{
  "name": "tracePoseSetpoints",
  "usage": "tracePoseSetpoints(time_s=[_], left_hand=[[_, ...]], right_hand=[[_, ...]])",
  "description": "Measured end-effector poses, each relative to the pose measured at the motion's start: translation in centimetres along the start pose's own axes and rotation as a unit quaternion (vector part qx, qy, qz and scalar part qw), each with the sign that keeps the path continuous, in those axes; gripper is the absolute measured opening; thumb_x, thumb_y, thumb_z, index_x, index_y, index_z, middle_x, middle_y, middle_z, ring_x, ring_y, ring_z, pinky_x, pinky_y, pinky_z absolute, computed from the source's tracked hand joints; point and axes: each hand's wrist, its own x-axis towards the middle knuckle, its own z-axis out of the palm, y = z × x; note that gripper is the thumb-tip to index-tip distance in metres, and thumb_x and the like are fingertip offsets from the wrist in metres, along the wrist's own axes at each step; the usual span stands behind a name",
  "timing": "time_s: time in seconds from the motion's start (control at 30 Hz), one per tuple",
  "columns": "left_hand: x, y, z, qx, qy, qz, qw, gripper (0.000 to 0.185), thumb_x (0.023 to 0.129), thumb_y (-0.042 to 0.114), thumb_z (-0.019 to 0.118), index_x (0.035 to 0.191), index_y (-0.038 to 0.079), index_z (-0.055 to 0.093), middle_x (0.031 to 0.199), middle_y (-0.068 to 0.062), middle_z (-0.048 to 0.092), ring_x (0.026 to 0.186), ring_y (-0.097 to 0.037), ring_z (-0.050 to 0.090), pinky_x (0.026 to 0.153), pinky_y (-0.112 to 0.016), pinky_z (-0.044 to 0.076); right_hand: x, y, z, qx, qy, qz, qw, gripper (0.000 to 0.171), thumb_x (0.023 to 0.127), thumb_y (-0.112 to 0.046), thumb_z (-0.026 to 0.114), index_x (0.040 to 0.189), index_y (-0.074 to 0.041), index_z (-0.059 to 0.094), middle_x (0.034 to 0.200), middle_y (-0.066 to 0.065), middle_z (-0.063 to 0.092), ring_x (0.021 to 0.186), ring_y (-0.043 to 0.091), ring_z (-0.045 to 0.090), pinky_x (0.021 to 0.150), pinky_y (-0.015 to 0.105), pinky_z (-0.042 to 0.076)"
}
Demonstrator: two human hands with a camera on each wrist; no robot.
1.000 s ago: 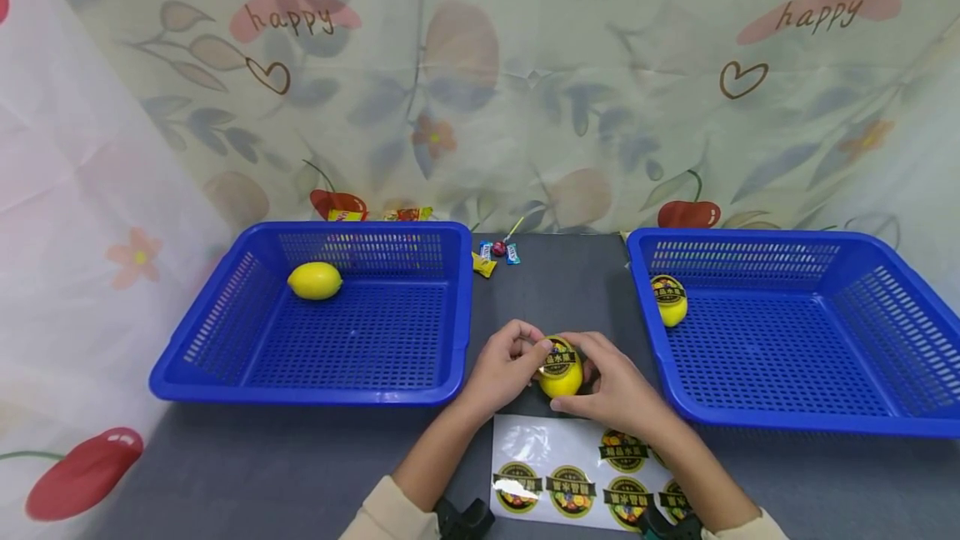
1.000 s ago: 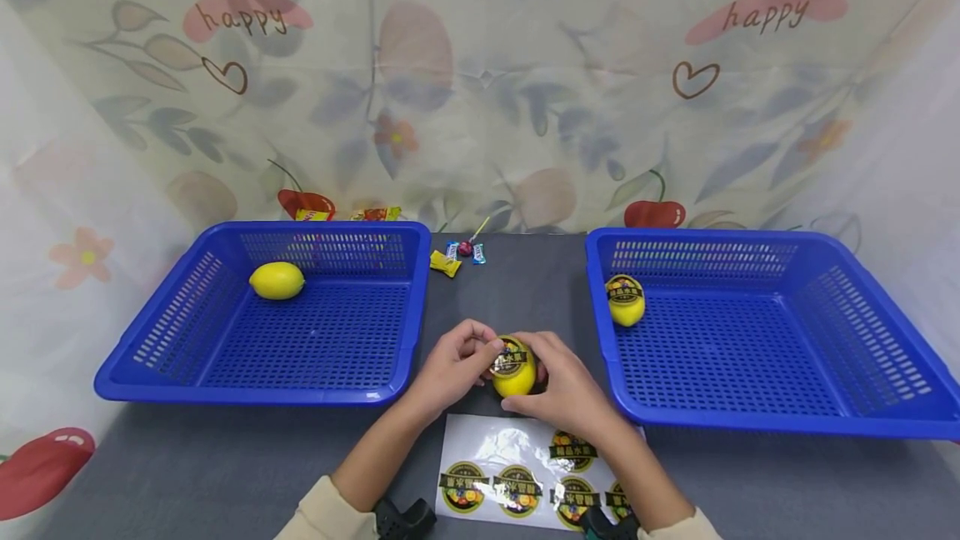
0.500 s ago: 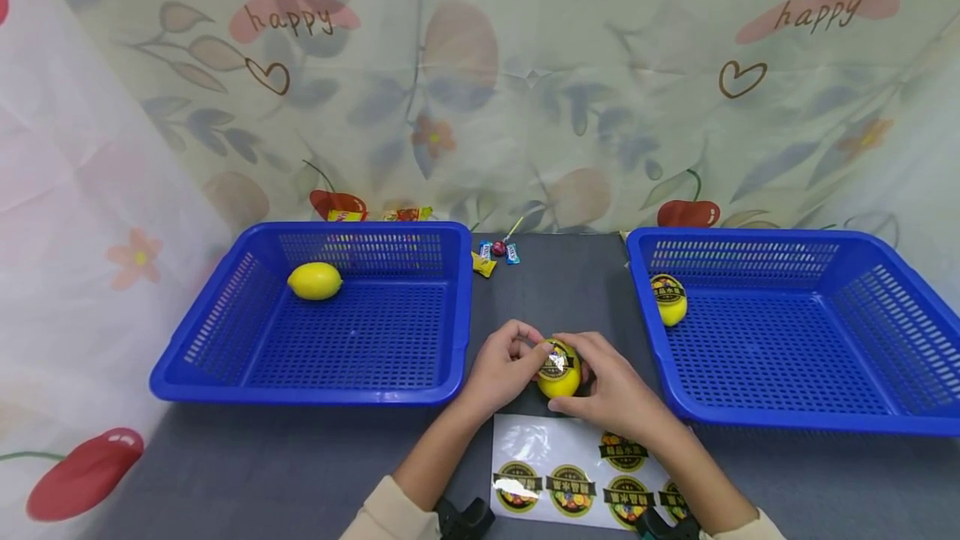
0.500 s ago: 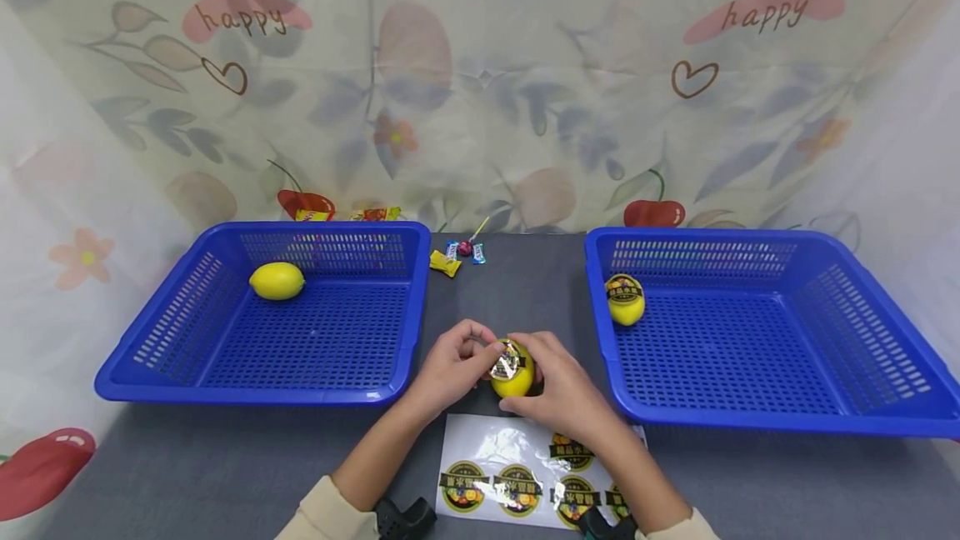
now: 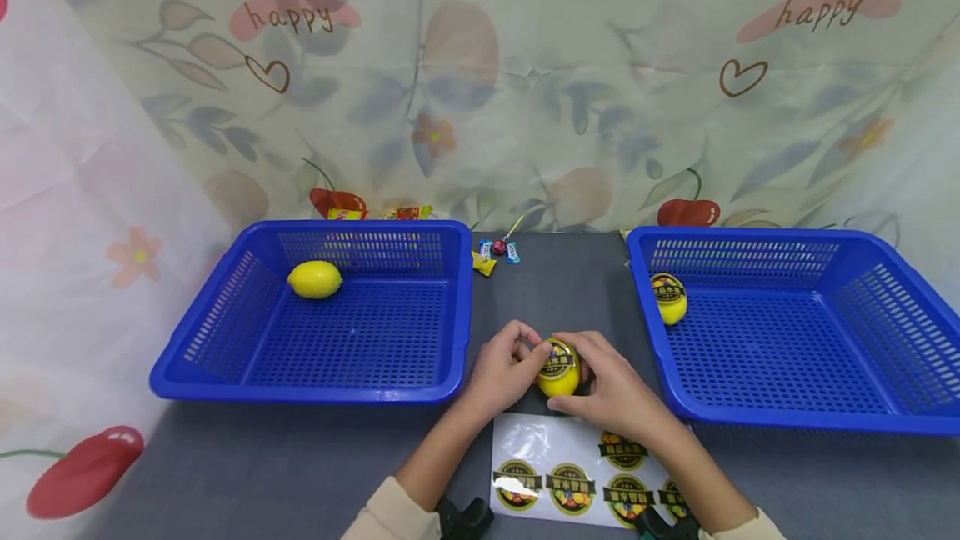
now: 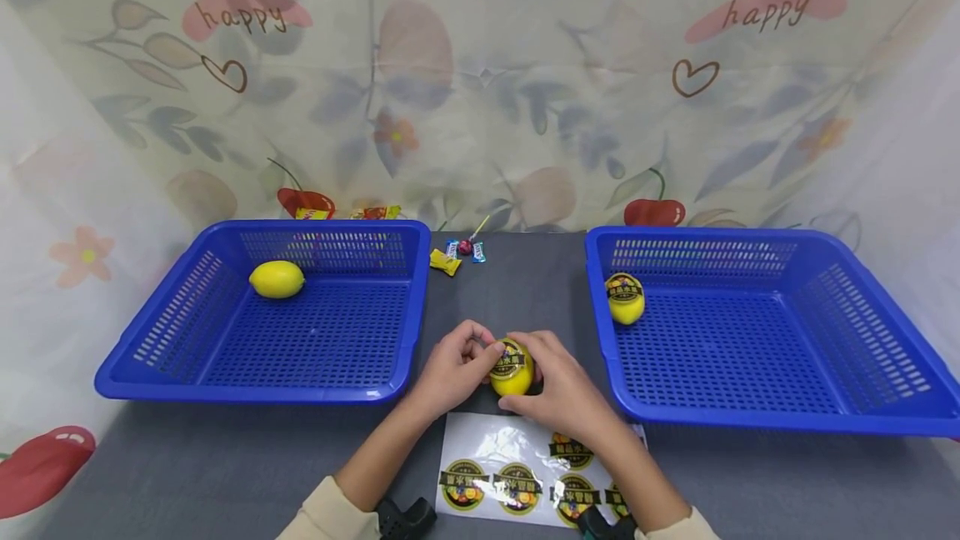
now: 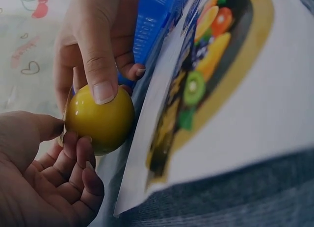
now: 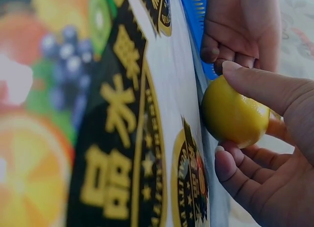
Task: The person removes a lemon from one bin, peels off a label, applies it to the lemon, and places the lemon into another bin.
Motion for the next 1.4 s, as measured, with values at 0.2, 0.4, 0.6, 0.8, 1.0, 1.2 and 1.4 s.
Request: tracePoseSetpoints(time_s=[0.2,0.4,0.6,0.8,1.0,1.2,1.4], left_hand=[[0.1,-0.42,-0.35,-0.021,-0.021,0.004,0.9996,0.019,0.099,0.021,0.065,0.103,0.003,0.059,0.062,0.002,0.057,0.054,-0.014,0.059,0.054,-0.024,0.05],[0.13,-0.55,-0.59,-0.042,-0.048,-0.03,0.9975,0.026,0.098,0.024,0.065,0.111,0.002,0.057,0.062,-0.001,0.058,0.059,-0.026,0.063,0.053,-0.023,0.047],[0.12,-0.63,-0.84,-0.083,-0.074,-0.047,0.9926,0.024,0.1,0.015,0.063,0.117,0.0,0.056,0.069,-0.008,0.064,0.061,-0.023,0.063,0.051,-0.024,0.044],[0.14,-0.67,-1.0,-0.096,-0.103,-0.07,0.9876,0.024,0.1,0.009,0.062,0.122,0.003,0.056,0.075,-0.006,0.066,0.063,-0.017,0.063,0.053,-0.026,0.046],[0.11,-0.66,-0.94,-0.1,-0.117,-0.078,0.985,0.027,0.098,0.005,0.063,0.124,0.003,0.055,0.076,-0.008,0.067,0.065,-0.017,0.064,0.053,-0.026,0.047],[0.0,-0.58,-0.92,-0.08,-0.139,-0.069,0.9846,0.029,0.097,0.004,0.064,0.125,0.003,0.056,0.074,-0.005,0.067,0.068,-0.019,0.067,0.054,-0.027,0.049],[-0.07,-0.4,-0.85,-0.076,-0.137,-0.065,0.9856,0.028,0.097,0.001,0.064,0.124,0.002,0.056,0.074,-0.008,0.067,0.067,-0.022,0.067,0.053,-0.028,0.049]], right_hand=[[0.11,-0.11,-0.04,0.005,-0.007,0.009,1.0,0.08,0.073,-0.016,0.092,0.142,-0.007,0.053,0.126,0.01,0.053,0.082,0.021,0.051,0.058,0.026,0.048],[0.08,-0.21,-0.11,0.003,-0.01,0.012,1.0,0.079,0.074,-0.017,0.091,0.143,-0.007,0.052,0.126,0.01,0.053,0.082,0.021,0.051,0.058,0.026,0.048],[0.09,0.0,-0.19,0.048,-0.022,0.039,0.998,0.078,0.076,-0.015,0.09,0.143,-0.006,0.051,0.125,0.014,0.053,0.073,0.019,0.058,0.06,0.027,0.053],[0.04,0.16,-0.62,0.084,-0.04,0.07,0.993,0.075,0.078,-0.013,0.088,0.142,-0.008,0.049,0.096,0.008,0.06,0.053,0.015,0.053,0.049,0.029,0.047],[-0.09,0.25,-0.61,0.118,-0.058,0.087,0.987,0.074,0.082,-0.018,0.085,0.143,-0.008,0.044,0.091,0.008,0.062,0.053,0.017,0.053,0.048,0.028,0.046],[0.01,0.15,-0.06,0.14,-0.051,0.12,0.982,0.053,0.098,-0.034,0.066,0.139,-0.007,0.046,0.106,0.014,0.062,0.063,0.021,0.061,0.056,0.033,0.053],[0.18,-0.03,-0.07,0.145,-0.035,0.124,0.981,0.037,0.103,-0.029,0.058,0.133,-0.007,0.054,0.11,0.015,0.062,0.058,0.023,0.06,0.054,0.034,0.053]])
